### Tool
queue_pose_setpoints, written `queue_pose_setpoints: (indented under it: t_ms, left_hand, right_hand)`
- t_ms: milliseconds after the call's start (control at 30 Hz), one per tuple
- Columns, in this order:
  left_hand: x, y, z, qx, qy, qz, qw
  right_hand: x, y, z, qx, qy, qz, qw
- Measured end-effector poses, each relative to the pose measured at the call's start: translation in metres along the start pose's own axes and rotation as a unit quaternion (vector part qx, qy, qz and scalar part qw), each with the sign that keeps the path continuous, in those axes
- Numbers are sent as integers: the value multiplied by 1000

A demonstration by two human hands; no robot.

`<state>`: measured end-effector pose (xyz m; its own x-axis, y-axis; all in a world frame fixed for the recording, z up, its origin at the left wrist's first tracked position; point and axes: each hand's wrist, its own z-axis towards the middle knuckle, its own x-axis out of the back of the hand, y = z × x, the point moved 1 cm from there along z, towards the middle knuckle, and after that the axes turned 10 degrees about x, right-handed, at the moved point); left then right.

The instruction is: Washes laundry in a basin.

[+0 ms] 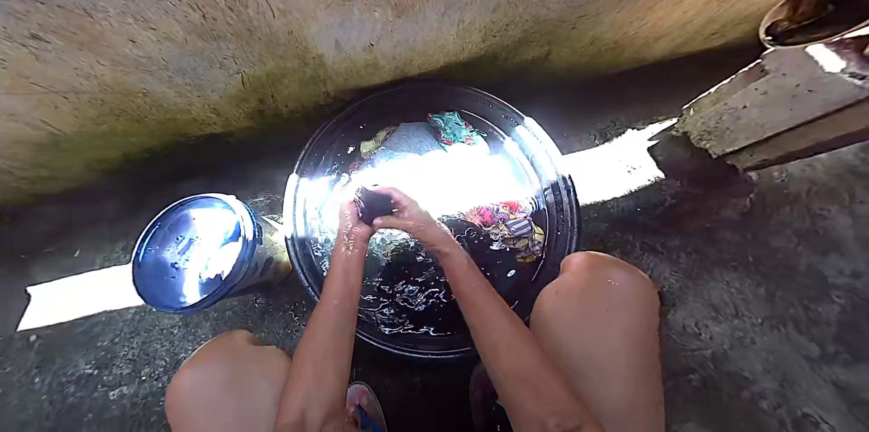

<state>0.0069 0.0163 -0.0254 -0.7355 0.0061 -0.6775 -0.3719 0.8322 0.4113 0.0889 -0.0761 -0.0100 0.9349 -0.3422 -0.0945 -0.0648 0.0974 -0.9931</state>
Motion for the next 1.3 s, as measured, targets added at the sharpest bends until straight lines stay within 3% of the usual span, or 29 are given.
queue_pose_setpoints:
  t_ms: [133,167,233,300,367,467,567,667,733,833,933,1033,1133,1233,1267,1300]
  left_hand:
    - [-17,2,-14,5,-51,171,984]
    - [-22,0,-16,-6,-74,236,969]
    - [-29,-2,-16,-44,-105,349,930]
    - [-35,1,-15,-66,-115,423,896]
    - [-35,6,-13,-68,-128,450,881]
    - [-33,9,-4,-49,-117,442,888]
    - [-36,10,-4,-68,-37,492,867]
    - [-40,27,-14,-91,7,536,839]
    - [-37,59,-27,-148,28,610,778]
    - [-13,133,-58,-222,109,739,627]
    - [39,194,-85,-224,224,787,529]
    - [105,230,-94,-166,331,795,481]
    - [132,230,-101,-101,382,809,435]
    - [109,200,-97,-179,337,836,394]
    - [95,184,-90,-207,286,840,412]
    - [80,163,-79,-202,218,834,466]
  right_hand:
    - [31,-6,-3,-169,145,81,972]
    - [38,-3,-1,-202,119,137,962]
    - [48,4,1,-205,-27,258,944]
    - [49,1,3,-194,-110,296,929]
    - [44,-5,6,-207,-106,255,938]
    - [35,-7,11,-224,-105,207,947]
    - [18,-5,14,-226,-93,100,965]
    - [6,-7,19,-175,-123,-59,975]
    - [9,-11,20,-187,-244,-167,937]
    - [18,10,-2,-218,-401,-366,811]
    - [15,32,-40,-240,-440,-484,717]
    - [7,55,-62,-228,-439,-535,685]
    - [3,55,-59,-209,-456,-519,692]
    - [20,49,-28,-175,-459,-429,758]
    - [27,44,-17,-165,-431,-386,799]
    - [34,37,-7,-168,-385,-344,840]
